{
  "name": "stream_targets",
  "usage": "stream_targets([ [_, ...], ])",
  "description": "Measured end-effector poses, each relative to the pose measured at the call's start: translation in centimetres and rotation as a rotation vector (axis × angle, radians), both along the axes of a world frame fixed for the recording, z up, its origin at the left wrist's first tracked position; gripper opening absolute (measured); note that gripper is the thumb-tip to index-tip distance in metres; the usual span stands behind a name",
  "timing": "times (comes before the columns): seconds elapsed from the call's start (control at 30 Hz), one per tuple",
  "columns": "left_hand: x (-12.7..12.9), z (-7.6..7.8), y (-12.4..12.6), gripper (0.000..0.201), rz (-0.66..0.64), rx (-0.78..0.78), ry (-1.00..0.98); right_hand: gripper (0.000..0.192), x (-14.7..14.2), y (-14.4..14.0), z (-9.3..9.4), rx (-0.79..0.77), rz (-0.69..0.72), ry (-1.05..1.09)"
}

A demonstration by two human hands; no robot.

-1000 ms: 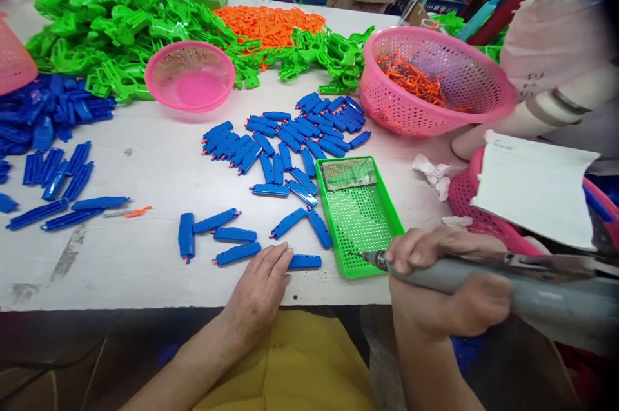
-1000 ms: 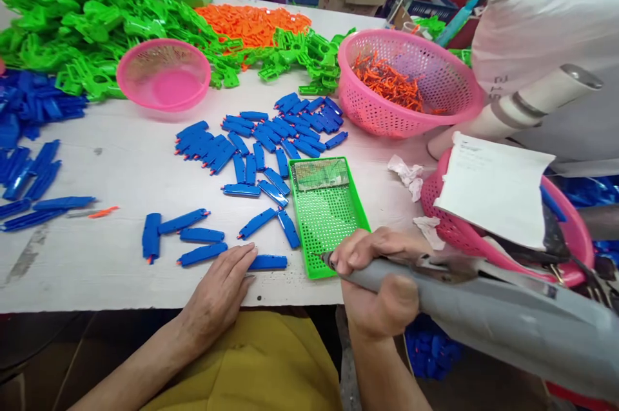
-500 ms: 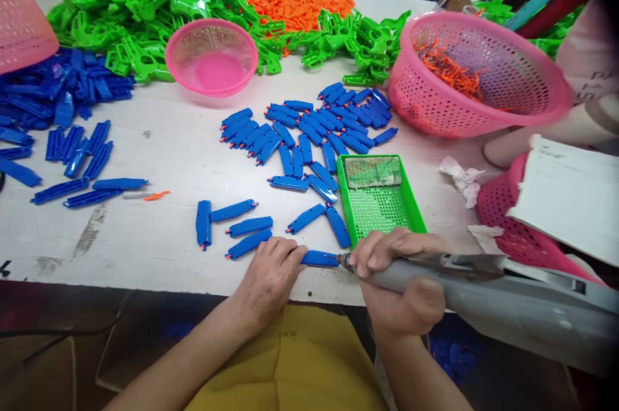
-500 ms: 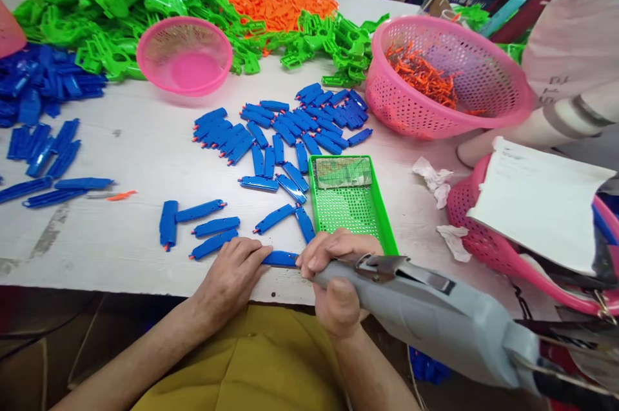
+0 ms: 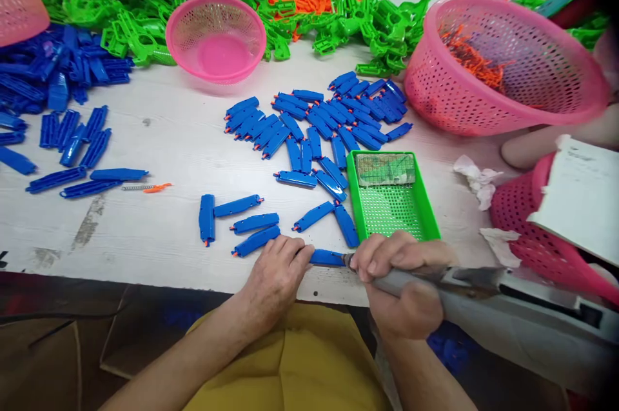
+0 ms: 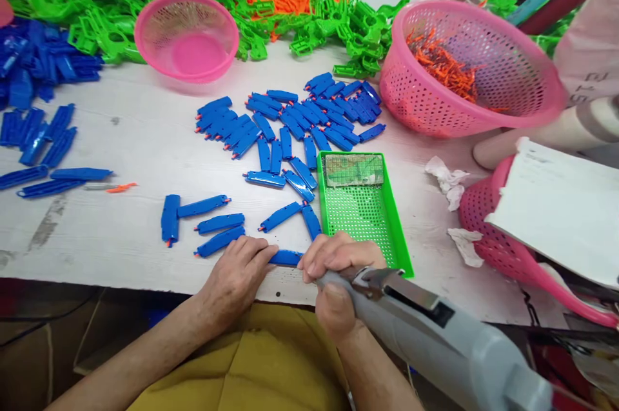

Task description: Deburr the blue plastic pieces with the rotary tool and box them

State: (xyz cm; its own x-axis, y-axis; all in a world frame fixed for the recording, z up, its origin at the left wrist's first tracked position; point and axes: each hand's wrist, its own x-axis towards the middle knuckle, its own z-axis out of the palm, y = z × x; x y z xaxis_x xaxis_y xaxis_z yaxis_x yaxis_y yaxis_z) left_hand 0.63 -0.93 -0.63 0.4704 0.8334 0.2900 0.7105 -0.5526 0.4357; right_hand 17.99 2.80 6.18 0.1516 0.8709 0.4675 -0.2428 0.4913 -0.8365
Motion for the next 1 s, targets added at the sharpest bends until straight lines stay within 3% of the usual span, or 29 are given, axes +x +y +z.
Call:
stream_targets([
  [0.13, 0.0, 0.1, 0.1, 0.025, 0.004, 0.027, 0.0, 0.013, -0.3, 0.1, -0.1, -0.008, -0.008, 0.014],
  [0.27, 0.1, 0.5, 0.3, 0.018, 0.016, 0.054, 0.009, 0.019, 1.3, 0.2, 0.4, -0.025, -0.058, 0.055],
  [0.43, -0.2, 1.0, 0.1, 0.024, 0.043, 0.062, -0.012, 0.032, 5.3, 1.0, 0.8, 0.072, -0.4, 0.01],
  [0.53, -1.1, 1.0, 0.0, 0.029, 0.073, 0.053, -0.028, 0.035, 6.5, 1.9, 0.4, 0.012, -0.506, -0.003],
  [0.77, -3.9, 1.5, -0.1, 0.03, 0.102, 0.103, -0.004, 0.025, 6.1, 2.8, -0.4, -0.021, -0.504, 0.021],
  [1.0, -1.8, 1.8, -0.4, 0.034, 0.052, 0.046, -0.06, 0.019, 5.9, 2.7, -0.9, 0.039, -0.48, 0.009],
])
